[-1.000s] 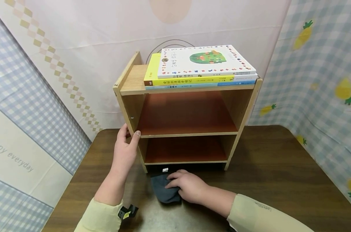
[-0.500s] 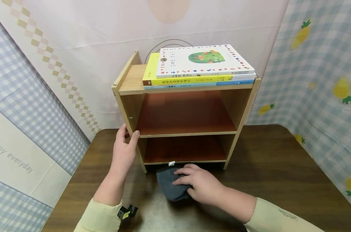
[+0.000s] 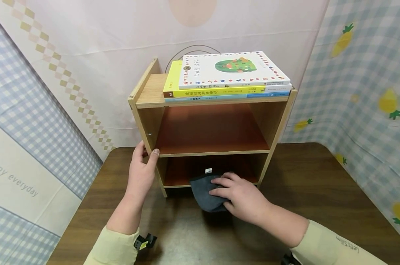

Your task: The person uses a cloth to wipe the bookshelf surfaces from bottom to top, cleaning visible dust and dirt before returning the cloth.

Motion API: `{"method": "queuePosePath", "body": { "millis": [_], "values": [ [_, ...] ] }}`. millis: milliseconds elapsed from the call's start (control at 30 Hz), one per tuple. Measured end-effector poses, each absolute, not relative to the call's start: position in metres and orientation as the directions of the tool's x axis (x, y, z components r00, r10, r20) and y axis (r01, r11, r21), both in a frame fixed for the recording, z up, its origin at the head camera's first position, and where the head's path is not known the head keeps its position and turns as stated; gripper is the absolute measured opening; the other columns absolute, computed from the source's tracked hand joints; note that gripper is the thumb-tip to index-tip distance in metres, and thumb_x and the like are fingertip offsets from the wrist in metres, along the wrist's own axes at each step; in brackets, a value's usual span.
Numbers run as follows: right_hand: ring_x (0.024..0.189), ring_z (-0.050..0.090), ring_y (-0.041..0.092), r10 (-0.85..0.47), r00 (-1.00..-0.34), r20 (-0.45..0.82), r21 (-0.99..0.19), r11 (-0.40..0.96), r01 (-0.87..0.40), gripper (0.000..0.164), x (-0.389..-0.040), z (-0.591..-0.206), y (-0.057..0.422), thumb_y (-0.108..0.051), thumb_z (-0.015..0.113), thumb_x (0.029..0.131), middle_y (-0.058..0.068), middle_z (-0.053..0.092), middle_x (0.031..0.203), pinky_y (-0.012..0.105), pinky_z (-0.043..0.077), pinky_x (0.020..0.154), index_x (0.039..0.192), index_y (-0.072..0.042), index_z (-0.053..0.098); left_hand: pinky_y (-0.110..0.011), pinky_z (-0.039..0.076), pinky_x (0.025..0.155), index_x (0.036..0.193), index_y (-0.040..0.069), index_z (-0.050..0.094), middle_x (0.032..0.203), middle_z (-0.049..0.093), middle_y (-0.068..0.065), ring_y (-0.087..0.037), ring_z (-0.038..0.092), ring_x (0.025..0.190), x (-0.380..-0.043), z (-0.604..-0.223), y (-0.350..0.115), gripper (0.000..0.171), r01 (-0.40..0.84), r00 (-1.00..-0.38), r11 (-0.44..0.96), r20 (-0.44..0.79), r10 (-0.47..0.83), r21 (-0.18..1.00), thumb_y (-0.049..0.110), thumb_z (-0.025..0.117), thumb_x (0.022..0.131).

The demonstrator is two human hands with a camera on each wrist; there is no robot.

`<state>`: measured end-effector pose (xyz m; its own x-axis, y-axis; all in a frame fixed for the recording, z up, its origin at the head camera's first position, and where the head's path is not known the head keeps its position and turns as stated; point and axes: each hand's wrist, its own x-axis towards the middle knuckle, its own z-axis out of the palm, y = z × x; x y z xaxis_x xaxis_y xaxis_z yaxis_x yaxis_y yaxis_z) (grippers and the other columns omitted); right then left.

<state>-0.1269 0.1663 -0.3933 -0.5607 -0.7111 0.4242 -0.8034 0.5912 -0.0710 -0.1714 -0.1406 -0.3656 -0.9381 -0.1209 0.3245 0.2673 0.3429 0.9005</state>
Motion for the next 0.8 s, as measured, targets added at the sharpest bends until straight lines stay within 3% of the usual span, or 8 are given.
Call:
{"method": "queuePosePath", "body": {
  "millis": [167,367,800],
  "values": [
    [0.116,0.056,0.028,-0.718,-0.542,0.437,0.033,0.615,-0.788,0.045,-0.133,-0.388,0.174,-0.003,0.081,0.073,0.003,0.064,0.127,0.044,0.053,0.084,0.113,-0.022,0.074,-0.039,0.047,0.082,0.144,0.031,0.045,0.131,0.045,0.005,-0.017,0.044,0.115,-0.171,-0.365,-0.140,0.048,0.263,-0.940,0.345,0.320,-0.120,0.901,0.046,0.054,0.100],
    [0.113,0.057,0.032,-0.728,-0.542,0.421,0.165,0.649,-0.743,0.043,-0.137,-0.382,0.180,0.000,0.077,0.073,0.006,0.065,0.124,0.046,0.053,0.075,0.111,-0.021,0.075,-0.039,0.047,0.082,0.145,0.031,0.045,0.130,0.045,0.005,-0.017,0.043,0.115,-0.171,-0.364,-0.140,0.048,0.257,-0.942,0.342,0.313,-0.118,0.904,0.046,0.054,0.100],
    [0.117,0.056,0.036,-0.713,-0.619,0.329,0.346,0.701,-0.624,0.042,-0.145,-0.371,0.190,-0.006,0.081,0.078,0.006,0.064,0.125,0.053,0.048,0.076,0.115,-0.024,0.073,-0.039,0.047,0.081,0.145,0.031,0.045,0.130,0.045,0.005,-0.017,0.044,0.115,-0.171,-0.364,-0.140,0.047,0.250,-0.943,0.355,0.311,-0.123,0.901,0.045,0.054,0.100]
  ]
}}
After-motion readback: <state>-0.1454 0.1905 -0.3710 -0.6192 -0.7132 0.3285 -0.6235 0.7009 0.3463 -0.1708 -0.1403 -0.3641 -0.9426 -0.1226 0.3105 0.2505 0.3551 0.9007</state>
